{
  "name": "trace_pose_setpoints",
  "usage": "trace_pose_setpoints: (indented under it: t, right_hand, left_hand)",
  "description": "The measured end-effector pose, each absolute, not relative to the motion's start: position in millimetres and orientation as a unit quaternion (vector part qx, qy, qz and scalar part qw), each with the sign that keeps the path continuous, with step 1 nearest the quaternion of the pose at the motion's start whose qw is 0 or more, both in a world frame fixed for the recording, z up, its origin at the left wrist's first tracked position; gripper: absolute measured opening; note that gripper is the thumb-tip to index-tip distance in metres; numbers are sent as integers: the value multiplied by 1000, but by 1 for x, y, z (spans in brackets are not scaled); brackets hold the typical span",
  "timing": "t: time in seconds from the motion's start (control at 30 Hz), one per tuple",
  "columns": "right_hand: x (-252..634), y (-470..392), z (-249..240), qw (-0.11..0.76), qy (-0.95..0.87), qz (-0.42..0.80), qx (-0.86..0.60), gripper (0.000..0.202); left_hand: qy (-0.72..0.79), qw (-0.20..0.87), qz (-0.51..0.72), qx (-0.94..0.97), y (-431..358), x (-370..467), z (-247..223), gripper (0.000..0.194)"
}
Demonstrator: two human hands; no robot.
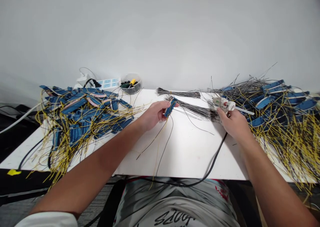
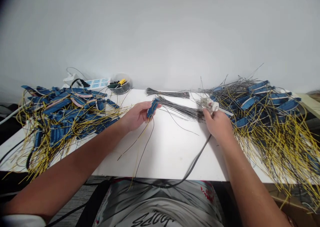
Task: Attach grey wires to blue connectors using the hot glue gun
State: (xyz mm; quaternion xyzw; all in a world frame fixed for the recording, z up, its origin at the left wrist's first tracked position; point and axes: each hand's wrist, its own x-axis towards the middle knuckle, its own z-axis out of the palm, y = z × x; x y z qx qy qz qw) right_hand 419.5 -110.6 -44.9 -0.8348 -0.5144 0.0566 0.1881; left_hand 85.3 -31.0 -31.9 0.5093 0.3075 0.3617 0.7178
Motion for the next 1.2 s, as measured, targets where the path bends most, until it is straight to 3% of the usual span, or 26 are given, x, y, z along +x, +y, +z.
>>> trace_pose_setpoints:
  t: [0.3, 0.5, 0.6, 0.7, 0.8, 1.2]
  right_hand:
    - [420, -112, -51, 196, -516, 41, -833, 57]
    - [418, -119, -45, 375, -520, 67, -764, 51]
    - [407, -134, -33, 457, -539, 241, -665, 49]
    - [385, -152, -26, 432, -549, 408, -588, 46]
    - [356, -163, -25, 365, -546, 471, -588, 51]
    - [320, -156, -31, 311, -564, 493, -585, 54]
  left_hand:
    - [307, 714, 357, 518, -35, 87, -28, 40]
    - [327, 697, 364, 524, -34, 87, -32, 39]
    - [356, 677, 369, 528, -33, 88, -34, 39]
    - [370, 671, 357, 534, -32, 90, -37, 37]
    - [368, 667, 354, 543, -32, 91, -40, 38]
    - [362, 658, 340, 566, -31, 91, -45, 45]
